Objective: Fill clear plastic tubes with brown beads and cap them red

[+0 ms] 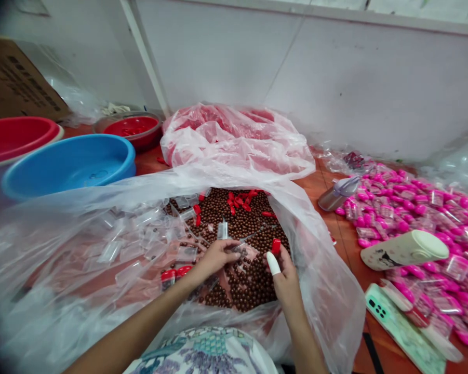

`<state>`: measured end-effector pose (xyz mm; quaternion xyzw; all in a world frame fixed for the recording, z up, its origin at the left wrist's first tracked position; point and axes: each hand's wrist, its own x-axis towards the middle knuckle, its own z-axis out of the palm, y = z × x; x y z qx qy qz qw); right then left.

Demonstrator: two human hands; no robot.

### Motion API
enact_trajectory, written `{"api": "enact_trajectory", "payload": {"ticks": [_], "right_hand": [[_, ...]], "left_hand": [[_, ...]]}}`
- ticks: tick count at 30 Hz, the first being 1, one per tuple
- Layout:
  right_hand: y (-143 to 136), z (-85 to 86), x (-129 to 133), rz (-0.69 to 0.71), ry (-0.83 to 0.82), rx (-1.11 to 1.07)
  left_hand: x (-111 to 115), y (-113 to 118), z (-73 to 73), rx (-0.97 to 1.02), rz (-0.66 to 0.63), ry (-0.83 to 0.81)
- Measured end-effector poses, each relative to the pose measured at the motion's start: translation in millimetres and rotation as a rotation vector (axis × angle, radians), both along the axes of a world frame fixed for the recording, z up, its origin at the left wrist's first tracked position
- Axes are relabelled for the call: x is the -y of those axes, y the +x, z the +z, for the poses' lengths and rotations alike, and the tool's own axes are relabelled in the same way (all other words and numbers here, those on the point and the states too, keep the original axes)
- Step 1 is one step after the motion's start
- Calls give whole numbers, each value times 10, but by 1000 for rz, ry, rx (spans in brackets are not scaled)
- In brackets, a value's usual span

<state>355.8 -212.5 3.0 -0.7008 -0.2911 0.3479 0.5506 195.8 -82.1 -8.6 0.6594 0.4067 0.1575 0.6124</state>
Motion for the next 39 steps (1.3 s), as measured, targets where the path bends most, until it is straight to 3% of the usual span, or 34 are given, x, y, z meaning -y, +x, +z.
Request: {"api": "enact_trajectory", "payload": {"ticks": [10, 21, 27, 30, 34, 39], "right_hand": [[51, -5, 153, -60, -5, -46], [82, -42, 171, -48, 12, -39], [86, 27, 179, -61, 12, -1], [82, 55, 174, -55, 8, 4], [46, 109, 134, -15, -32, 33], [-22, 164, 57, -13, -6, 68]], "left_hand": [[1, 326, -23, -221, -19, 237], [20, 513, -89, -164, -33, 214], [64, 523, -114, -33, -37, 50], [109, 461, -93, 102, -28, -146], [184, 318, 19, 361, 55, -528], [253, 142, 193, 475, 71, -694]]}}
